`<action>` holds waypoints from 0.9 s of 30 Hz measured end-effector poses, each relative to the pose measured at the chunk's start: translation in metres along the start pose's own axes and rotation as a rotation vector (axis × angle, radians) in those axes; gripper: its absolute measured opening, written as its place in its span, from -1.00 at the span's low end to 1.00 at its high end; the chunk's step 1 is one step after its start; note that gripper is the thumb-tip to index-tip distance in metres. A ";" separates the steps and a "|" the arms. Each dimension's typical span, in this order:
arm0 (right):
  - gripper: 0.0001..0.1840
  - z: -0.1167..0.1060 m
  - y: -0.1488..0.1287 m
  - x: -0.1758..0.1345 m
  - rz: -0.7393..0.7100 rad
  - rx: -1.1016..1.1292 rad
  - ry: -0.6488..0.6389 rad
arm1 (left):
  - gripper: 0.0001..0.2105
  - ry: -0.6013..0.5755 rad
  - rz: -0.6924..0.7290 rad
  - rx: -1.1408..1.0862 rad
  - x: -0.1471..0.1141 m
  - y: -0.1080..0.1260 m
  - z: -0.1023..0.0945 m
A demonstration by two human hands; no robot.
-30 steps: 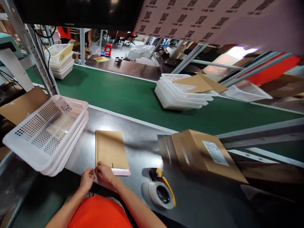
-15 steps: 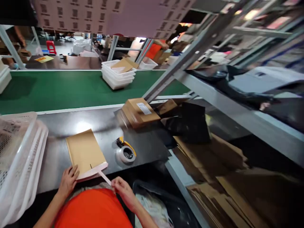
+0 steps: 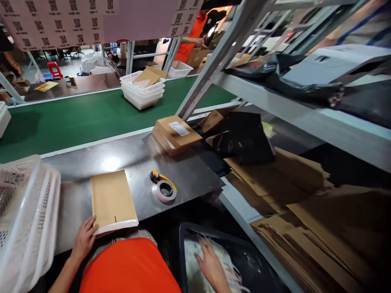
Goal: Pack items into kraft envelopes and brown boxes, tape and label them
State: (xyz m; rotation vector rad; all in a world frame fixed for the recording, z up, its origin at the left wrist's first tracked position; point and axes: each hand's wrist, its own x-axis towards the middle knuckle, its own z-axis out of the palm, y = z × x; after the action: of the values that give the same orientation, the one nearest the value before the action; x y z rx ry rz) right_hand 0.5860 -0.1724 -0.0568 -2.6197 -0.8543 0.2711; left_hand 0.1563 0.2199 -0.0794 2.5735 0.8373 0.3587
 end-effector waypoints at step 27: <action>-0.91 0.119 -0.231 0.096 -0.559 0.184 -0.292 | -0.81 0.039 -0.661 0.059 0.048 0.067 -0.014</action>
State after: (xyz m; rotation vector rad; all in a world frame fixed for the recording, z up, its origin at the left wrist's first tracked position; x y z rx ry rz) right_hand 0.5062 0.0922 -0.0786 -2.0940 -1.5311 0.5491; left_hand 0.2228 0.2036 -0.0315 2.1727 1.6489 0.1796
